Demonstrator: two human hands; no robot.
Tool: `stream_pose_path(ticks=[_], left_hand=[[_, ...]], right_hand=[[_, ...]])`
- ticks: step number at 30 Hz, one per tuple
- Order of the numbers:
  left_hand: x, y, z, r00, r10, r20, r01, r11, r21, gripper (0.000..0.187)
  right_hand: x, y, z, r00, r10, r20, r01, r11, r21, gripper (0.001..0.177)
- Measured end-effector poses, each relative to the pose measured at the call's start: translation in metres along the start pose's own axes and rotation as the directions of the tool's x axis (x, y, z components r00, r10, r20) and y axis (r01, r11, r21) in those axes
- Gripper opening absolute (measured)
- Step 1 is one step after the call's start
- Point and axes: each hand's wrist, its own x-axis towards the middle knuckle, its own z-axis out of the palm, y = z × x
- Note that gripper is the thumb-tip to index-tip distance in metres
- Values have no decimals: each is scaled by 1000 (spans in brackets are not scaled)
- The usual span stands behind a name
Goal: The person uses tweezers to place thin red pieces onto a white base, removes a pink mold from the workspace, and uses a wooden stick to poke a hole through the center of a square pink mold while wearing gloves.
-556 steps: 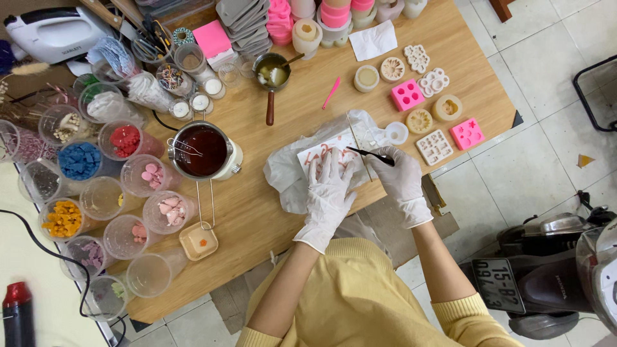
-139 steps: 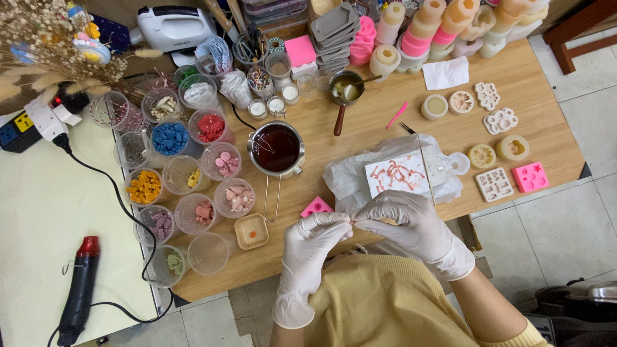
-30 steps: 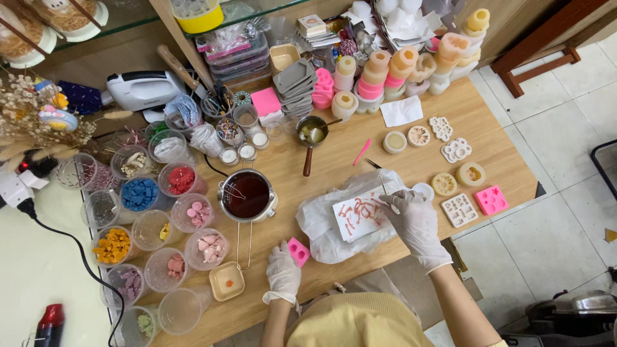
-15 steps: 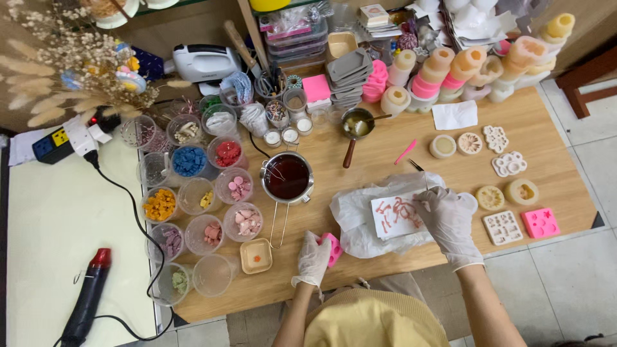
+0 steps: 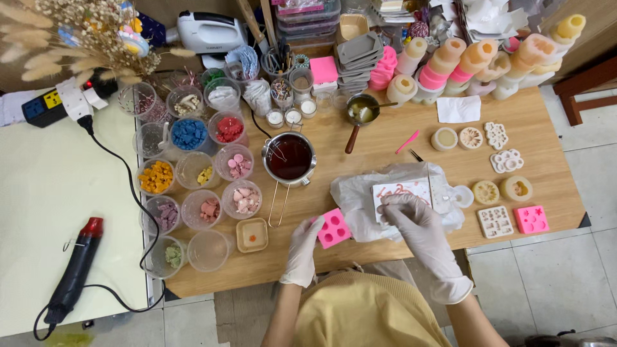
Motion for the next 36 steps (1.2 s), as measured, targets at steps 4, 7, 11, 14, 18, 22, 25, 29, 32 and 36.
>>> stream_pose_path(ticks=[4,7,11,14,18,22,25,29,32,36], left_hand=[[-61,69,32,995,-21,101,37,986,-164,35],[-86,102,49,991,28,132,3,973,-232,36],[-102,122,60,989,57,140,-23,973,-228,36],[-111,129,63,986,83,145,-53,979,-198,37],[-118,133,68,990,69,125,-51,988,-142,38],[-126,138,72,977,130,167,-96,975,-198,37],[-123,136,75,978,110,176,-66,969,-238,36],[-119,127,76,984,96,151,-58,970,-236,33],[-117,123,79,987,81,136,-47,969,-241,33],[-117,122,81,992,69,103,-44,974,-221,33]], right_hand=[[-17,-8,34,993,81,89,-102,956,275,17],[-27,-8,49,996,-59,71,45,981,191,15],[-36,-11,55,990,-127,59,112,971,210,13],[-41,-19,53,981,-172,91,165,983,83,15],[-45,-33,54,943,-312,114,306,950,67,14],[-52,-44,57,873,-464,149,476,877,-61,18],[-52,-44,60,918,-384,95,393,914,-99,19],[-51,-38,60,908,-416,59,420,898,-132,16],[-51,-37,61,929,-369,0,365,919,-150,16],[-53,-48,59,903,-430,10,413,860,-300,18]])
